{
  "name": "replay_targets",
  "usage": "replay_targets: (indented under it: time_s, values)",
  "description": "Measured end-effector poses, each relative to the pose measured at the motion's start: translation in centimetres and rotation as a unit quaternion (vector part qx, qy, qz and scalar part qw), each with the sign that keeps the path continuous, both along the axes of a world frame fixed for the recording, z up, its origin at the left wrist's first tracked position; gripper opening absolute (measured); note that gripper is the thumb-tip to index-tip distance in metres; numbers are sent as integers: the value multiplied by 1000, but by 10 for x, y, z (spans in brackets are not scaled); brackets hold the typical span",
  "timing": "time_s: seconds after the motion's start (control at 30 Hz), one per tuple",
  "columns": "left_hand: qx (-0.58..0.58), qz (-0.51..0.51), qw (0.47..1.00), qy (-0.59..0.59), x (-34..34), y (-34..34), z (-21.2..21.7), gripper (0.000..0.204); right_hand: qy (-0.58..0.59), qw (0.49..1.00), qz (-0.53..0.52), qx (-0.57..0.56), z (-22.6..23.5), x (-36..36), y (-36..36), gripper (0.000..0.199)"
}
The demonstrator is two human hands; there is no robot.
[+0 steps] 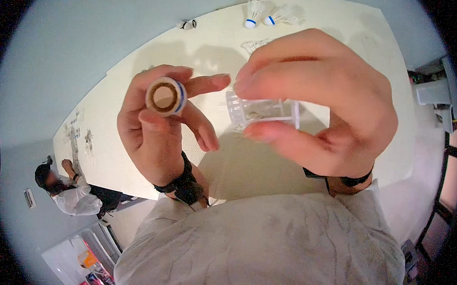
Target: Assembling shuttlecocks by manually inserting feathers into the plastic base.
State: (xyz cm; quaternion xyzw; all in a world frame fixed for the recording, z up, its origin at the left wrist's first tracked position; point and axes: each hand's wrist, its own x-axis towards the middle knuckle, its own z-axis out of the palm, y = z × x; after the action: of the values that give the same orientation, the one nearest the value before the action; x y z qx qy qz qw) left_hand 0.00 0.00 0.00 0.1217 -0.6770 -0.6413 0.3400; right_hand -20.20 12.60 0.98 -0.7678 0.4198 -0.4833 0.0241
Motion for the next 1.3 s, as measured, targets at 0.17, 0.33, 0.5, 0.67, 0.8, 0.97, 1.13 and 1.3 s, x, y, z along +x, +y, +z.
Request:
replay_targets:
  time_s: [0.17,0.33,0.5,0.67,0.8,0.97,1.13,1.3]
  values:
    - [-18,-53,998,3,2,0,-1,70,-28,999,-46,-4,-5,6,1,34]
    - [3,-56,998,16,1,1,1,72,-130,989,-66,16,-13,14,0,33]
    - [22,-52,998,32,0,4,1,72,-167,984,-51,20,-15,17,-5,33]
    - [5,-54,998,35,1,5,-3,51,-168,984,-54,5,-14,19,-7,36]
    - [59,-27,997,32,-1,6,4,39,-158,987,-40,12,-11,16,-5,40]
    - [-59,-17,998,13,1,4,-1,50,-25,999,-17,-18,-3,13,-7,49]
    - [-74,-28,997,11,3,1,-2,56,-34,999,7,-16,-2,14,-10,50]
    - [-86,-20,996,20,2,0,-5,57,-32,999,13,-25,-6,14,-11,52]
